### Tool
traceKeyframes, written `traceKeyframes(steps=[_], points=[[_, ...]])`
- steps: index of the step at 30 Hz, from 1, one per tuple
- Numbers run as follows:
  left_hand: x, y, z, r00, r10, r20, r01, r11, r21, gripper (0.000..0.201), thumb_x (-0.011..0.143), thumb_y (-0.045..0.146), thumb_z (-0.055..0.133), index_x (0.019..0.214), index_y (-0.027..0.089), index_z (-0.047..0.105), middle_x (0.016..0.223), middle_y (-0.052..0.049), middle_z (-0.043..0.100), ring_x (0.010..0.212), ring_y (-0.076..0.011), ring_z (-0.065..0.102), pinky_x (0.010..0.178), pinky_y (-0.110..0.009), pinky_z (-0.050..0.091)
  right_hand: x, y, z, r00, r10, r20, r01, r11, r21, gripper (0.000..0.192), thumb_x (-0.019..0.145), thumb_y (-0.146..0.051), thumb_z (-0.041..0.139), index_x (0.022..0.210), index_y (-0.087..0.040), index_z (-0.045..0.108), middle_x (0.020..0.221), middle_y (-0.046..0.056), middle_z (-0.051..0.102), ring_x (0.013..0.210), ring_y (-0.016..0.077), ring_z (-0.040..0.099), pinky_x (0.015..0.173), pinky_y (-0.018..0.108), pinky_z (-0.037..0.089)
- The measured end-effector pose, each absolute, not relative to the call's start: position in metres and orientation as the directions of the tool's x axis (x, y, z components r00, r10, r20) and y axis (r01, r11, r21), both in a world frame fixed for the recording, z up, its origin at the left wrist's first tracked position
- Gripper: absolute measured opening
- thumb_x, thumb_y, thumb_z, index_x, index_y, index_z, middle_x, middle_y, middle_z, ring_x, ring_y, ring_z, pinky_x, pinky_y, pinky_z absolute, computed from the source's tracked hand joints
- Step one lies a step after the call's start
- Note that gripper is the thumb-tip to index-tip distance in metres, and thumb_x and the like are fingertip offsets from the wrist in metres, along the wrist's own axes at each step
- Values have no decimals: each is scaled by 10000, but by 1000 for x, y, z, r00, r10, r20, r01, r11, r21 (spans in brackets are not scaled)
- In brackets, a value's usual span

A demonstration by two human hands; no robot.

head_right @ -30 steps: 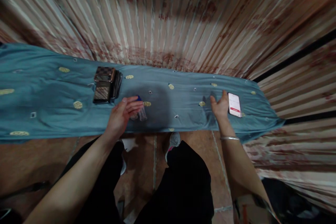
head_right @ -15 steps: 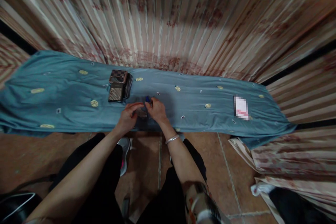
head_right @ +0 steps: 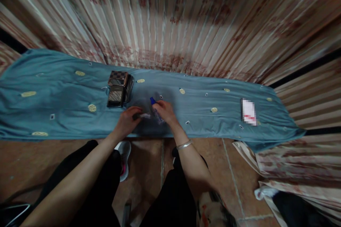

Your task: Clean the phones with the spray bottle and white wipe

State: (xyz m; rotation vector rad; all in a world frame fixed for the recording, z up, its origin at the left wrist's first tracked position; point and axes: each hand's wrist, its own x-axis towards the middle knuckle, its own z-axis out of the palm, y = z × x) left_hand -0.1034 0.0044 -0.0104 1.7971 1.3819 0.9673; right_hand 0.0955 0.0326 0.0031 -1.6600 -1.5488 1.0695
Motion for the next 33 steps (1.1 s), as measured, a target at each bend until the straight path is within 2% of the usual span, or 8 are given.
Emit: traceKeyframes(steps=[3, 5, 6, 9, 16, 25, 29, 33], points=[[-94, 3, -4, 55, 998, -3, 182, -8, 983, 163, 692, 321, 770, 831, 235, 763, 818, -25, 755, 767, -216, 649, 748, -344, 513, 101, 24, 10, -29, 983, -181, 221, -171, -960, 376, 859, -564, 568, 912, -214, 692, 795, 34, 751, 682, 167, 677, 642, 292, 537], [-87, 1, -2, 45, 991, -123, 2, 123, 992, 231, 648, 399, 823, 767, 223, 735, 646, 21, 670, 630, -170, 566, 603, -285, 429, 98, 16, 15, -30, 974, -222, -50, -224, -973, 478, 680, -579, 791, 986, -221, 712, 776, -8, 732, 632, 141, 621, 605, 275, 497], [-83, 0, -1, 50, 987, -155, -75, 158, 985, 266, 611, 414, 846, 727, 215, 713, 628, 30, 656, 604, -153, 544, 581, -273, 408, 95, 13, 17, -30, 973, -228, -92, -230, -969, 535, 605, -554, 867, 1001, -227, 717, 730, -40, 698, 605, 129, 585, 588, 267, 472], [-75, -2, 0, 91, 974, -207, -189, 220, 957, 346, 556, 433, 901, 691, 200, 684, 614, 40, 631, 582, -127, 524, 569, -261, 392, 85, 6, 18, -24, 981, -192, -122, -193, -973, 550, 555, -521, 904, 992, -237, 727, 685, -73, 632, 597, 124, 525, 600, 279, 456], [-69, -5, 6, 80, 965, -250, -320, 262, 910, 392, 543, 428, 946, 824, 213, 777, 756, 20, 748, 687, -140, 615, 693, -276, 492, 86, 10, 6, 69, 993, -98, 40, -101, -994, 352, 616, -462, 843, 880, -264, 719, 680, -66, 616, 621, 138, 517, 611, 280, 429], [-72, -8, 14, 106, 960, -260, -321, 281, 904, 333, 479, 346, 962, 723, 212, 780, 703, 21, 738, 639, -136, 600, 626, -267, 468, 90, 5, 22, 81, 990, -112, -19, -111, -994, 377, 595, -437, 856, 892, -248, 721, 584, -95, 604, 540, 118, 520, 556, 269, 431], [-75, -9, 18, 88, 957, -277, -414, 288, 863, 324, 509, 346, 973, 704, 194, 762, 680, 29, 725, 624, -113, 607, 627, -248, 463, 91, 4, 25, 92, 984, -154, -138, -141, -980, 476, 592, -515, 902, 934, -242, 715, 718, -53, 714, 551, 117, 594, 539, 260, 467], [-82, -5, 18, -30, 950, -310, -543, 245, 803, 415, 440, 344, 1012, 713, 185, 743, 716, 24, 756, 644, -110, 646, 662, -242, 490, 95, 2, 28, 23, 979, -201, -305, -184, -934, 449, 703, -563, 841, 982, -224, 746, 845, 6, 793, 552, 111, 612, 516, 240, 482]])
